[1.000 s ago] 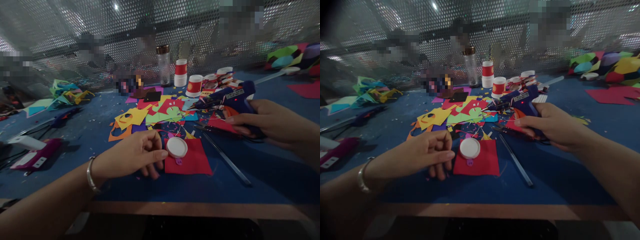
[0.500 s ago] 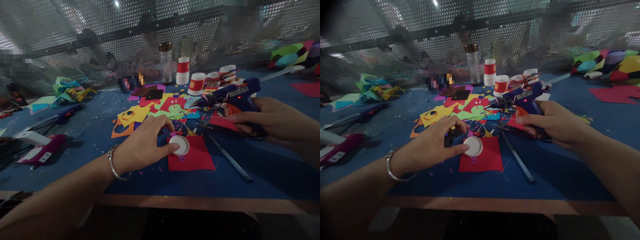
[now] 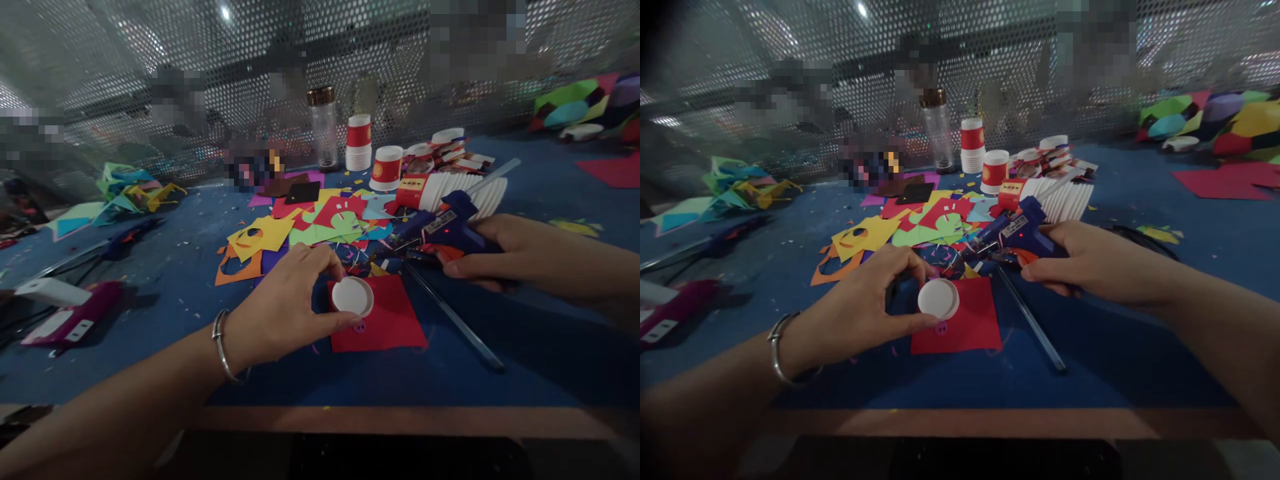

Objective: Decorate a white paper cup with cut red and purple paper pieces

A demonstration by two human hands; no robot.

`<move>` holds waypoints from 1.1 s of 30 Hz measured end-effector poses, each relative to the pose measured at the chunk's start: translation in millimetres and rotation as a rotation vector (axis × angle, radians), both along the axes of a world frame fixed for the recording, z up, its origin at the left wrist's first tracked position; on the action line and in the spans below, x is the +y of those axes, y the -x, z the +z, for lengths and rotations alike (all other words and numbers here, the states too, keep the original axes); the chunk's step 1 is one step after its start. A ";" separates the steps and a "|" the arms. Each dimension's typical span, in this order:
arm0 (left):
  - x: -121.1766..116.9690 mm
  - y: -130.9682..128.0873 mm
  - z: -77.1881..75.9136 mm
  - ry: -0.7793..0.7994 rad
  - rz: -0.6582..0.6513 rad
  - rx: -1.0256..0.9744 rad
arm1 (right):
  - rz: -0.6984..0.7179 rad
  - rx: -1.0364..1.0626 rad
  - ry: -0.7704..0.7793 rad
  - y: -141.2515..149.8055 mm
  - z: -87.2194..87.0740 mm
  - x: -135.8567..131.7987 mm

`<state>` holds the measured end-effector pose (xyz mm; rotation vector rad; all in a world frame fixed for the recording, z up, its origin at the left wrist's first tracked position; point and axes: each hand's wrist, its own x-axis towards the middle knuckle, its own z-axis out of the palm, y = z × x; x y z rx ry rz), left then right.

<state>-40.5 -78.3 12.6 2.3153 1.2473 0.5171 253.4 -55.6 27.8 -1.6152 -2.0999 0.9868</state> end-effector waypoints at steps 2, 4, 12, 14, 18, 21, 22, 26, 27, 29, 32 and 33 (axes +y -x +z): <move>0.1 -0.8 -0.7 0.018 0.008 0.009 | 0.005 -0.063 0.009 0.3 0.6 -0.4; 0.3 -1.6 -1.4 0.021 0.010 0.015 | 0.006 -0.111 0.028 0.7 1.4 -1.2; -0.9 -2.4 -1.6 0.039 0.010 0.027 | 0.043 -0.217 0.045 -3.2 -5.3 -2.5; -1.7 -2.0 -1.4 0.048 0.012 0.032 | 0.053 -0.225 0.046 -4.1 -7.6 -2.9; -1.6 -2.3 -0.4 0.047 0.015 0.036 | 0.079 -0.228 0.022 -1.3 -10.6 -2.8; -0.9 -3.2 0.0 0.034 0.013 0.045 | 0.059 -0.253 0.050 2.0 -12.3 -1.7; -0.8 -3.2 -0.1 0.030 0.011 0.048 | 0.047 -0.259 0.066 2.9 -12.8 -1.5; -1.2 -2.2 -0.9 0.029 0.003 0.054 | 0.024 -0.247 0.095 4.7 -13.7 -1.7; -1.2 -1.8 -1.0 0.028 0.004 0.052 | 0.028 -0.242 0.095 4.9 -13.7 -2.0; -1.0 -1.3 -0.6 0.029 0.003 0.046 | 0.044 -0.236 0.090 5.1 -13.4 -2.7; -0.6 -1.6 0.6 0.032 0.003 0.044 | 0.068 -0.242 0.078 6.0 -12.7 -3.2; -0.4 -1.9 1.0 0.031 0.004 0.046 | 0.071 -0.245 0.075 6.5 -12.3 -3.2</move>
